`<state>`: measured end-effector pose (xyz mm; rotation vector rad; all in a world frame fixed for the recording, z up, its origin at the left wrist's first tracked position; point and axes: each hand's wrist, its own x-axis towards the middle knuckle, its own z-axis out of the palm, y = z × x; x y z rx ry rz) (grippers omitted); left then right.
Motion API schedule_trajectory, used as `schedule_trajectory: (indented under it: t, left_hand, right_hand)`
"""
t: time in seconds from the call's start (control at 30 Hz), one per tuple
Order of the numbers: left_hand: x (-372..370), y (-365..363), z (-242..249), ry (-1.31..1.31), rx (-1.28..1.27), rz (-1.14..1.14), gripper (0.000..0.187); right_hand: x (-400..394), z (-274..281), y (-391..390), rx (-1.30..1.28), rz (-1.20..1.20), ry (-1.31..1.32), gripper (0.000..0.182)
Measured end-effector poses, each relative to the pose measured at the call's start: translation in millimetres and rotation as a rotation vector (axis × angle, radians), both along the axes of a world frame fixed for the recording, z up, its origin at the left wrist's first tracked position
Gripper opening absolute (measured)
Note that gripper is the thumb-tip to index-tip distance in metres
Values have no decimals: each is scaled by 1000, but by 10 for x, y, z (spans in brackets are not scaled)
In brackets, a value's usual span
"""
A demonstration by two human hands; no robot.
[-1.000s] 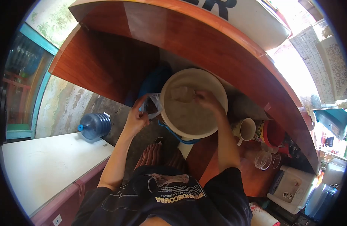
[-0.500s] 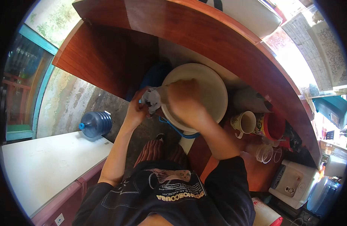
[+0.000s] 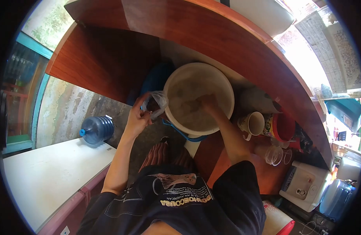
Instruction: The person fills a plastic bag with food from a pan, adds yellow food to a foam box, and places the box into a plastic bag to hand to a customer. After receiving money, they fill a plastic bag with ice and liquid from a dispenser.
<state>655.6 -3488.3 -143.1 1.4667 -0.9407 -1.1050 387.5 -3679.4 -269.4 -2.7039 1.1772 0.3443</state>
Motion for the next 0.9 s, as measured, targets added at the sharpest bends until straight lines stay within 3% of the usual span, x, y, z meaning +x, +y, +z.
schedule_trajectory:
  t: [0.03,0.17,0.23,0.27,0.33,0.57,0.77,0.9]
  left_hand:
    - [11,2,2,-2,-3,-1,68]
    - [28,56,3,11,23,-10,69]
    - [33,38,7,10,13,-13,69]
    - [33,39,9,-1,16,-13,69]
    - [37,29,-5,-13,15,-17,69]
    - [21,12,-20,-12,22,-35,69]
    - [61,33,-123,-7,13,-51,69]
    - [74,6,-169,16,-32,-58,69]
  right_hand:
    - [-61,-25,-11,118,24,-210,25]
    - [-84,-67,-59,245,14,-234,30]
    - [-74,-40,-142,493,-130,-206,33]
    - [-78,-39,-161,494,-130,-208,33]
    - [-128,-61,-209,874,-283,-407,36]
    - [-16,-140,-83,896,-235,-491,31]
    - [-90,677,-163,775,-236,-449,24]
    - [103,1755,-15,589,-252,-532,21]
